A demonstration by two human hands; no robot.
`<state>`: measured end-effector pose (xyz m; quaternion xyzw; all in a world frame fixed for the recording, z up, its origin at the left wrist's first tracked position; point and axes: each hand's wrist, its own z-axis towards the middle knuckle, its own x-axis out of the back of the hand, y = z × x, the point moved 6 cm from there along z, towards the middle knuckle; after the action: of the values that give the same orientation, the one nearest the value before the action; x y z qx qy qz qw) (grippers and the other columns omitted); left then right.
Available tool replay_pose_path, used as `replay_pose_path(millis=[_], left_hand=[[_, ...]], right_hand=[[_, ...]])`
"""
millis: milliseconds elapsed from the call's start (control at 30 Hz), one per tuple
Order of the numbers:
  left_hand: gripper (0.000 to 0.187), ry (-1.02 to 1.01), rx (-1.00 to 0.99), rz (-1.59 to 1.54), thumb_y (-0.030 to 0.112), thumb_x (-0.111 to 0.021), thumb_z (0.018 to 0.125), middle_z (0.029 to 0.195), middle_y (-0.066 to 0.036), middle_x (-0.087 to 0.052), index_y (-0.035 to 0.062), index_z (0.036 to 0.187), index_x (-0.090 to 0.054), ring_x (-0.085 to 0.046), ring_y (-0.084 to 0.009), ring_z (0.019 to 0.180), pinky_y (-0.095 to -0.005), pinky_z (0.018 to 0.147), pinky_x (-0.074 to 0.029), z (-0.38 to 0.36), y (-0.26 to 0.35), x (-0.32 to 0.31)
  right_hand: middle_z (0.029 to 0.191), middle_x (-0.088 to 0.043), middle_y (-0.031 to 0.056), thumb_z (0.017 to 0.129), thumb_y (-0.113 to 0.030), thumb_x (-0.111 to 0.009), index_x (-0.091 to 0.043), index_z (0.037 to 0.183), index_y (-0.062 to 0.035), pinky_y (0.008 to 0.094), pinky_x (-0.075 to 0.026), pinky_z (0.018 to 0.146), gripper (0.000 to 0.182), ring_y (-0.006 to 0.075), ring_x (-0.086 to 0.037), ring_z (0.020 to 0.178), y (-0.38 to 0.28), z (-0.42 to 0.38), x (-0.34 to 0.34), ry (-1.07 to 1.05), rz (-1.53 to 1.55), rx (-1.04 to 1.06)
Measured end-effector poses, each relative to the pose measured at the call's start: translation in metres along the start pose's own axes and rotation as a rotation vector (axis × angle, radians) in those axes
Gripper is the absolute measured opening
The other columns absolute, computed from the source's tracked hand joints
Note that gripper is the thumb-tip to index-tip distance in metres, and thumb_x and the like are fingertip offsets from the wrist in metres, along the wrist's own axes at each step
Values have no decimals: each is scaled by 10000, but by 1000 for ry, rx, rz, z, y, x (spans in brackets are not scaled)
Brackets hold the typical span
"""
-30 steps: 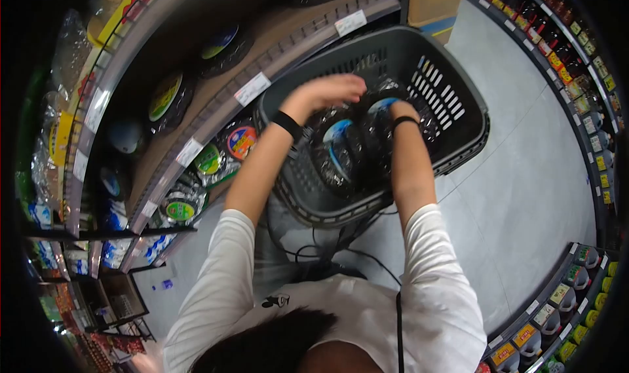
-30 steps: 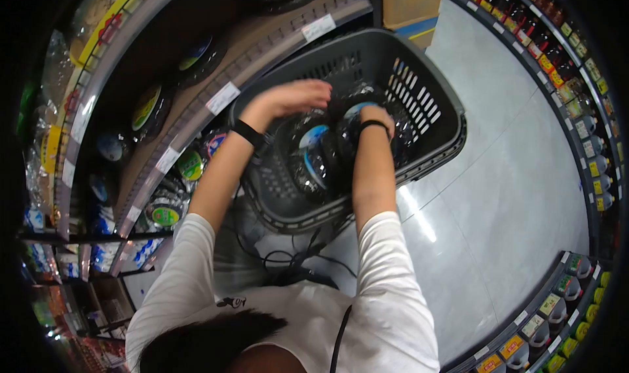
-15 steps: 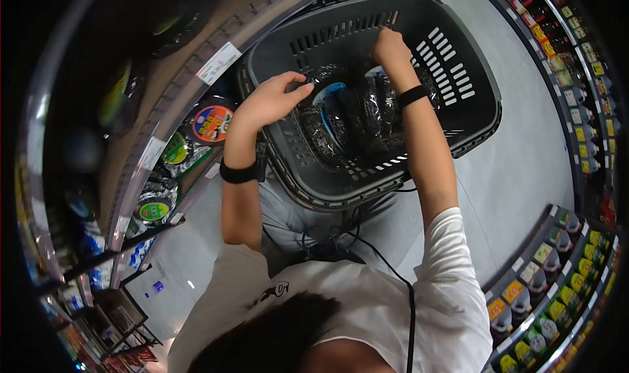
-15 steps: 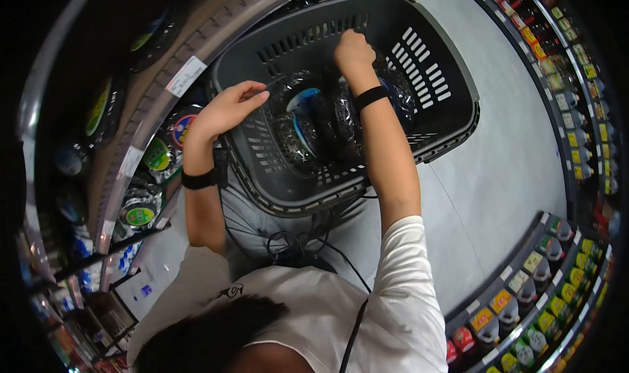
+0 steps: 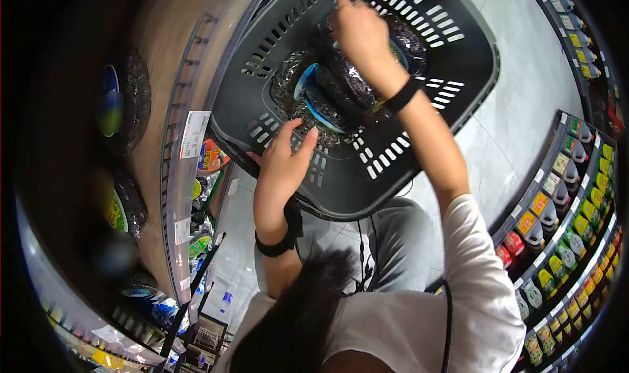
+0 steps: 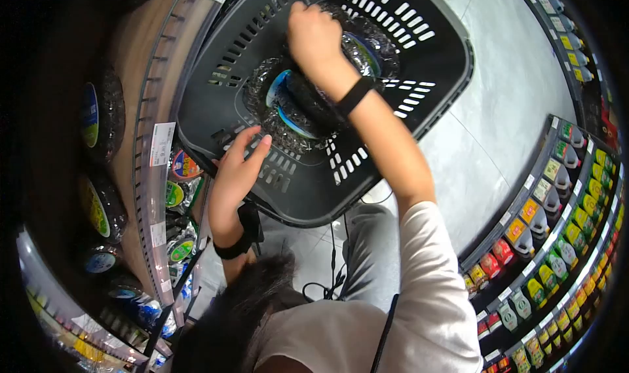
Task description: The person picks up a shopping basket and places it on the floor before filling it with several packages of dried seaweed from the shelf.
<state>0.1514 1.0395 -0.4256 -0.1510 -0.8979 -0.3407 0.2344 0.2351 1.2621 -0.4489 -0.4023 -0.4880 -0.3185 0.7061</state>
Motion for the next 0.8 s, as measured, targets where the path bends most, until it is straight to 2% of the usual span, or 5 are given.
replay_pose_path(millis=[100,267,433,500,800], left_hand=[[499,-66,-11,-39,480,-480,833,1214,-122,-508,138,1195,-500,-372,-265,1224,-509,990,163,-3,-22,-19],[580,-212,-75,447,514,-507,779,1358,-143,-334,112,1196,-490,-194,-310,1307,-594,991,80,-20,-46,-41],[716,-266,-58,602,595,-539,715,1412,-203,-166,136,1256,-434,29,-370,1322,-648,956,62,-106,-18,-68],[724,-220,-158,579,588,-568,705,1418,-206,-108,160,1267,-405,89,-386,1310,-661,946,51,-111,-26,-80],[728,-48,-327,520,492,-665,674,1415,-206,-3,275,1278,-322,153,-438,1276,-695,920,6,-110,-52,-98]], right_hand=[[772,-592,134,749,-133,-535,-549,895,-42,396,-476,613,173,262,-613,682,-35,-20,17,18,-240,-25],[935,-575,99,746,-147,-544,-562,1001,-66,543,-342,870,269,267,-558,902,-61,-129,59,-511,-284,2],[925,-581,184,739,-95,-584,-575,925,-14,432,-390,858,203,324,-561,864,5,-214,195,-280,412,-74],[889,-581,176,749,-67,-588,-560,884,-1,405,-419,779,153,337,-555,826,56,-263,233,-2,388,-190],[753,-579,153,802,-37,-545,-564,811,11,341,-458,603,52,278,-581,661,73,-442,317,-233,112,-591]])
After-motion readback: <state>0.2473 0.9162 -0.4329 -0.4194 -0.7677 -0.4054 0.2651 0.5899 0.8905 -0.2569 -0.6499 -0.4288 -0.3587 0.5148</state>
